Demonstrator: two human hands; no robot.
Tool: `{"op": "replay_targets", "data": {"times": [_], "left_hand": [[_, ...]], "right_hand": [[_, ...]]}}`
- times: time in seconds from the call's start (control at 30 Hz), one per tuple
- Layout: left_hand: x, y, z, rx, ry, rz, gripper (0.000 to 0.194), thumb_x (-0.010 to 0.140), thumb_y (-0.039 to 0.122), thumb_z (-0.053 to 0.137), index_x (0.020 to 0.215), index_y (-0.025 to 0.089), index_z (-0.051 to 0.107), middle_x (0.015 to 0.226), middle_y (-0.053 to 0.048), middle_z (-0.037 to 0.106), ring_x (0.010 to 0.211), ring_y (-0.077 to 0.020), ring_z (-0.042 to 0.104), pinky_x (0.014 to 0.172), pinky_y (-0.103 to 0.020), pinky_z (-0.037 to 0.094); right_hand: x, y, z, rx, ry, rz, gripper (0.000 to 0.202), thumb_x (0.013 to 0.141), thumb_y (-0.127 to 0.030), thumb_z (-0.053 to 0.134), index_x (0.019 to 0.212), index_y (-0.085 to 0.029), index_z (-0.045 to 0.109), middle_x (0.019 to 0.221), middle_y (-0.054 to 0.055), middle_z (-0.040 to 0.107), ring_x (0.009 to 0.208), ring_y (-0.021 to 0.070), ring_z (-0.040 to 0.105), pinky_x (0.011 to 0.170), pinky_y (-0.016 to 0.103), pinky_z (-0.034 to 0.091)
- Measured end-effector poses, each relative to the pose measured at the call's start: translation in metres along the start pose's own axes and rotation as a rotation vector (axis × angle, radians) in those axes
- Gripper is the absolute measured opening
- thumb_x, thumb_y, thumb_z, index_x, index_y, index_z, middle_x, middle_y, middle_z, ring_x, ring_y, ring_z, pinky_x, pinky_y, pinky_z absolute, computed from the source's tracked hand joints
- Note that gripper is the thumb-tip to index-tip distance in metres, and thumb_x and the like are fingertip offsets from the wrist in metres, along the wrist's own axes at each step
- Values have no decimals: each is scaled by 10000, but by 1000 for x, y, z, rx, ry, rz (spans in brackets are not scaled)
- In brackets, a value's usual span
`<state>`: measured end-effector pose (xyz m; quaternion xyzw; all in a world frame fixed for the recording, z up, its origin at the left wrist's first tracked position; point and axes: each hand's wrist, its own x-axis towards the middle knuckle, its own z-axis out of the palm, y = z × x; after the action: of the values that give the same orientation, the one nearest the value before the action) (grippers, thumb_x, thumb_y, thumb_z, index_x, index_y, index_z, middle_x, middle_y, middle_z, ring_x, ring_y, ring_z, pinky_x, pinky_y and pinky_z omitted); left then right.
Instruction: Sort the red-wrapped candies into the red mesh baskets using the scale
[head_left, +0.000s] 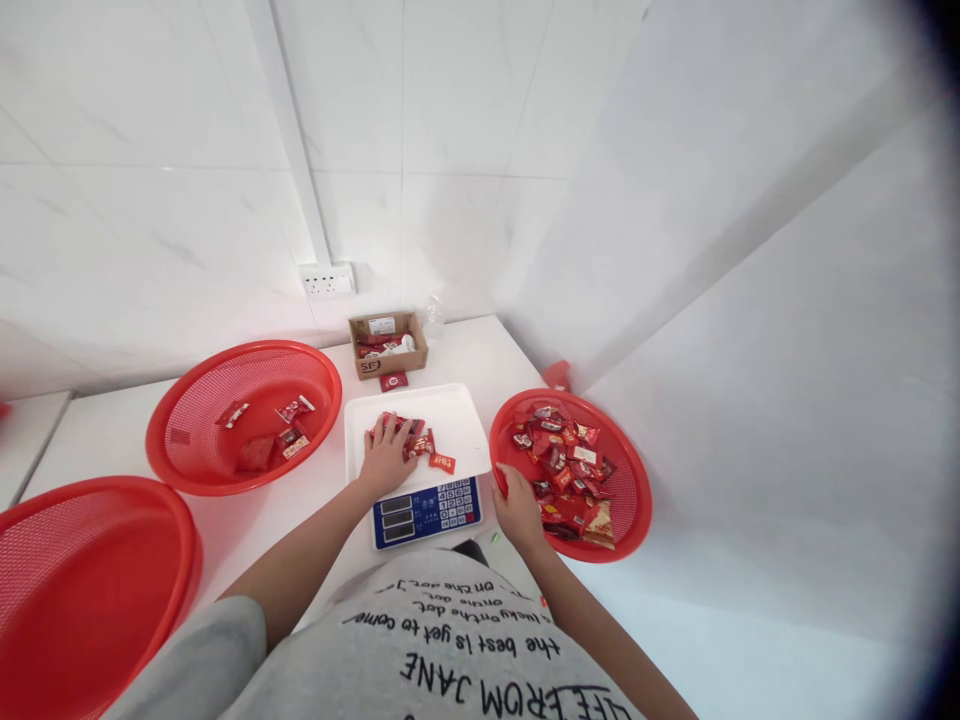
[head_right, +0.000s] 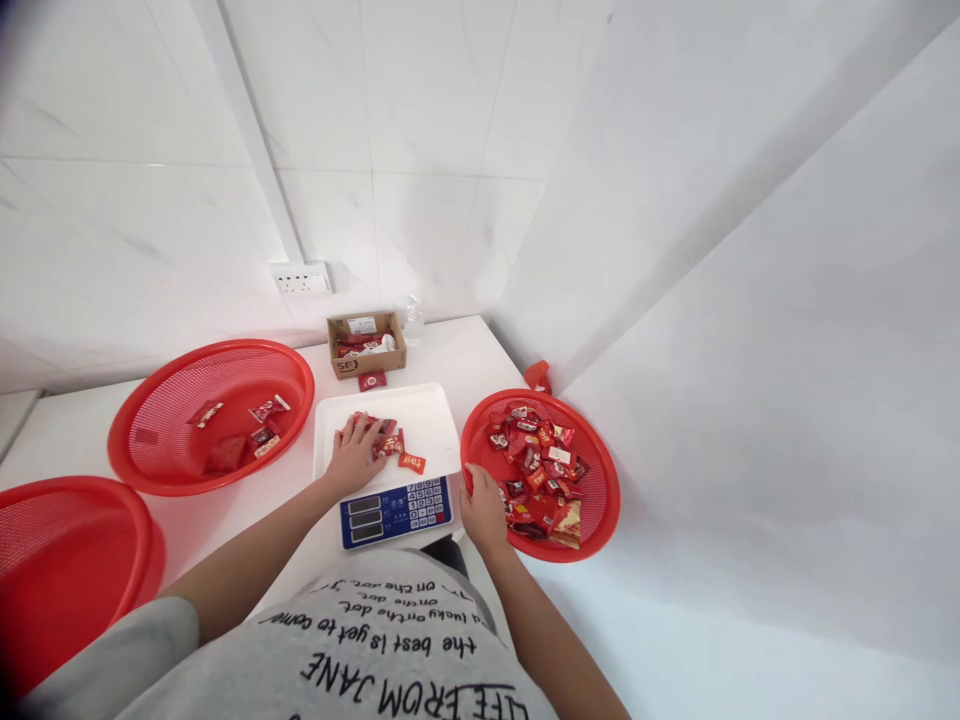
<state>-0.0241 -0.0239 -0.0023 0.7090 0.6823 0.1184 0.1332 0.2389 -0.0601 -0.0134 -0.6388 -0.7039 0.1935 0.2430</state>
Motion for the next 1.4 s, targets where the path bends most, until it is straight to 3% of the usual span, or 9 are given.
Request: {"op": "replay_targets", "data": {"times": [0.1,0.2,0.43,0.57,0.77,0.97,1.13,1.27,1.4], "left_hand": [[-5,-1,-1,6,-19,25,636,749,308,537,1357,265,356,1498,-94,160,1367,-331,61,1055,-564,120],[-11,5,-1,32,46,74,615,758,321,537,1349,276,372,1495,-83,176,1364,-348,57,1052,-590,84],[-16,32,8,76,12,492,499,828,511,430,1285,310,446,1452,-40,307,1360,-319,127,1070,-575,69],[-18,32,12,96,14,466,467,818,536,435,1178,259,543,1426,-85,349,1343,-326,187,1069,-571,108],[-31,13,3,87,61,435,405,844,501,403,1061,226,605,1430,-90,342,1349,-304,186,1085,-534,108],[-21,1,-1,119,142,261,574,806,524,455,1305,241,434,1479,-108,222,1358,-330,131,1056,-591,76],[2,2,4,129,81,131,736,731,610,505,1368,290,324,1480,-111,218,1345,-395,102,970,-699,82],[9,3,4,137,52,145,594,776,557,480,1307,296,422,1430,-99,341,1333,-375,178,970,-701,87],[1,3,1,101,137,160,451,828,445,462,1239,262,501,1429,-117,334,1333,-358,199,1004,-657,120]], "right_hand": [[0,-1,-1,-11,-9,18,382,827,-249,383,1185,-167,489,1179,113,553,1109,219,492,962,384,381],[-1,-1,-1,-18,-16,26,388,826,-244,383,1189,-160,491,1183,119,553,1114,222,490,958,378,383],[-2,0,2,-35,2,20,392,822,-231,390,1193,-158,493,1189,108,558,1115,216,492,942,368,395],[-2,0,2,-34,0,0,392,826,-230,385,1196,-148,487,1192,109,555,1116,212,490,956,368,385],[-2,-1,0,-44,-20,21,398,826,-232,382,1201,-145,484,1196,115,551,1116,210,490,953,356,386],[-2,-1,1,-63,-26,30,402,827,-240,381,1201,-134,484,1196,123,548,1121,213,488,956,352,383],[-2,-3,0,-58,-33,40,402,827,-235,384,1207,-144,480,1207,118,545,1121,209,491,948,347,390],[-2,-3,-1,-37,-35,38,415,816,-216,390,1215,-150,477,1216,111,542,1139,212,481,960,350,382],[-2,-2,0,21,-21,50,409,813,-241,409,1205,-159,492,1211,111,549,1140,215,486,972,361,373]]}}
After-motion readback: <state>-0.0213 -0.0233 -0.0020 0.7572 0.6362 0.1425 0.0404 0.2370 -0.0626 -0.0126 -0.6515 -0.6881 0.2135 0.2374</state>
